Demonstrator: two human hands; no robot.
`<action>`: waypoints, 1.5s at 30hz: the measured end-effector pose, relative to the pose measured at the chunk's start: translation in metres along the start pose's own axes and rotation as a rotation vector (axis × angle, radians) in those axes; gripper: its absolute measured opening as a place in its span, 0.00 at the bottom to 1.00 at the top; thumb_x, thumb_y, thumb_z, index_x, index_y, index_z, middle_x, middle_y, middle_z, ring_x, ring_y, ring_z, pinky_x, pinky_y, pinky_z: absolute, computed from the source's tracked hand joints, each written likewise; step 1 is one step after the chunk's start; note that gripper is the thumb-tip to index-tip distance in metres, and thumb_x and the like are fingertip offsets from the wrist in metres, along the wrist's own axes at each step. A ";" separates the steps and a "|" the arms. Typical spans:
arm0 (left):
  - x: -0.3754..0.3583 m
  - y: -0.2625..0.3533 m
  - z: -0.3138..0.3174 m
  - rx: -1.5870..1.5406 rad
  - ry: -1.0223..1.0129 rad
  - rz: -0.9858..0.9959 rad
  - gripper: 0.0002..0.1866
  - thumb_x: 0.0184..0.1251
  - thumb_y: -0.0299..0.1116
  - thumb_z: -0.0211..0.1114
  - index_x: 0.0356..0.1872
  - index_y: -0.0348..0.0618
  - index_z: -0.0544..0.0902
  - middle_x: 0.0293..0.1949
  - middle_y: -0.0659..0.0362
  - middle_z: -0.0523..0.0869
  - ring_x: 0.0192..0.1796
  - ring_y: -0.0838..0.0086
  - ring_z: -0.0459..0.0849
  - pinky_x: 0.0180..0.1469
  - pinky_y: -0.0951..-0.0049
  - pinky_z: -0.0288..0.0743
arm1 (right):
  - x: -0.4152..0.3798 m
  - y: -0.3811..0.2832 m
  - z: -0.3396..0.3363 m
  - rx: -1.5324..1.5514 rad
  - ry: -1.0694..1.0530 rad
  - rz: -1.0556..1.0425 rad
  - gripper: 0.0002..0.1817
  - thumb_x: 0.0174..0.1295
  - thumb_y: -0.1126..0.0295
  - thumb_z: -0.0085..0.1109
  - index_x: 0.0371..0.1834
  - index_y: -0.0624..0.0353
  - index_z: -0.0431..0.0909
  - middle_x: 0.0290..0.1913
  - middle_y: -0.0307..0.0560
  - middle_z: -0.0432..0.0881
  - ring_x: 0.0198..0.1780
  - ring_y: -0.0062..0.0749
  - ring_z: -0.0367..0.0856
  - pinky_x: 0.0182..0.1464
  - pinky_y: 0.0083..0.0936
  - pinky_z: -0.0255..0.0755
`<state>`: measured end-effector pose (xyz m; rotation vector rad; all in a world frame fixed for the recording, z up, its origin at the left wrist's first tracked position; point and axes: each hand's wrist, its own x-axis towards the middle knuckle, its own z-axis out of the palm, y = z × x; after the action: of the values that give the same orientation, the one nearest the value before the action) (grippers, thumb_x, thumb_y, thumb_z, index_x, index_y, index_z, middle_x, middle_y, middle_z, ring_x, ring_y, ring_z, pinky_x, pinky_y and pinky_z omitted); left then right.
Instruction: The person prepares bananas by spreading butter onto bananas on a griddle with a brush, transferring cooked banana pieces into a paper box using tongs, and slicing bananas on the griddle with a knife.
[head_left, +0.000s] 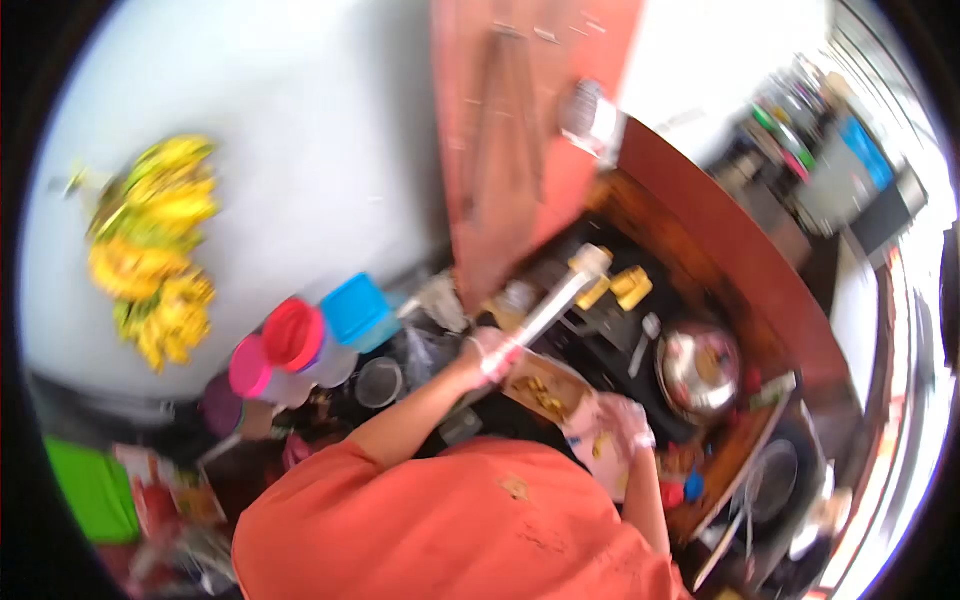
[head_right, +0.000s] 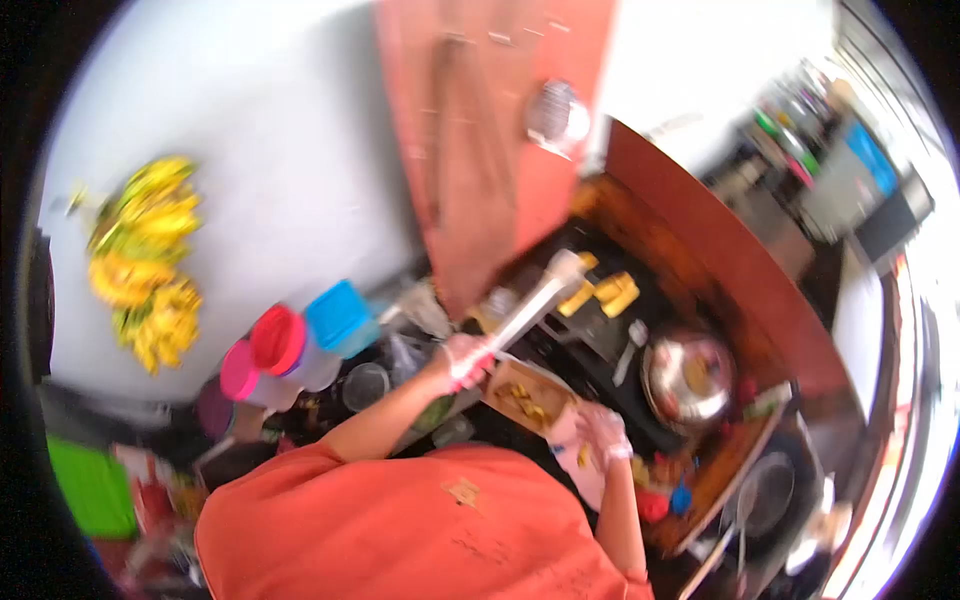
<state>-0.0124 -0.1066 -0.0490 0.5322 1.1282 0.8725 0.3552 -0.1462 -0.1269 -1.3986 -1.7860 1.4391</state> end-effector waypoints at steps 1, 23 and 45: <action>0.002 0.000 0.002 0.164 0.072 0.139 0.22 0.73 0.51 0.65 0.25 0.44 0.79 0.18 0.63 0.78 0.12 0.79 0.71 0.11 0.76 0.60 | -0.006 -0.025 0.005 0.614 0.163 0.361 0.19 0.74 0.61 0.56 0.60 0.63 0.78 0.52 0.48 0.85 0.46 0.37 0.86 0.47 0.32 0.81; 0.147 0.045 0.001 0.432 -0.009 -0.065 0.16 0.72 0.45 0.67 0.30 0.44 0.80 0.18 0.60 0.78 0.13 0.78 0.71 0.11 0.76 0.59 | -0.033 -0.019 0.038 0.768 0.495 0.521 0.25 0.65 0.59 0.68 0.61 0.62 0.78 0.46 0.44 0.83 0.42 0.27 0.82 0.42 0.22 0.79; 0.080 0.075 -0.026 1.663 0.303 0.649 0.13 0.67 0.41 0.68 0.40 0.40 0.88 0.27 0.50 0.87 0.29 0.56 0.87 0.36 0.55 0.80 | -0.055 -0.014 0.066 0.846 0.564 0.499 0.23 0.67 0.58 0.64 0.60 0.60 0.78 0.47 0.44 0.83 0.47 0.30 0.82 0.47 0.26 0.77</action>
<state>-0.0483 -0.0002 -0.0460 2.2659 1.8649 0.3285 0.3165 -0.2239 -0.1247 -1.5631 -0.3902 1.5326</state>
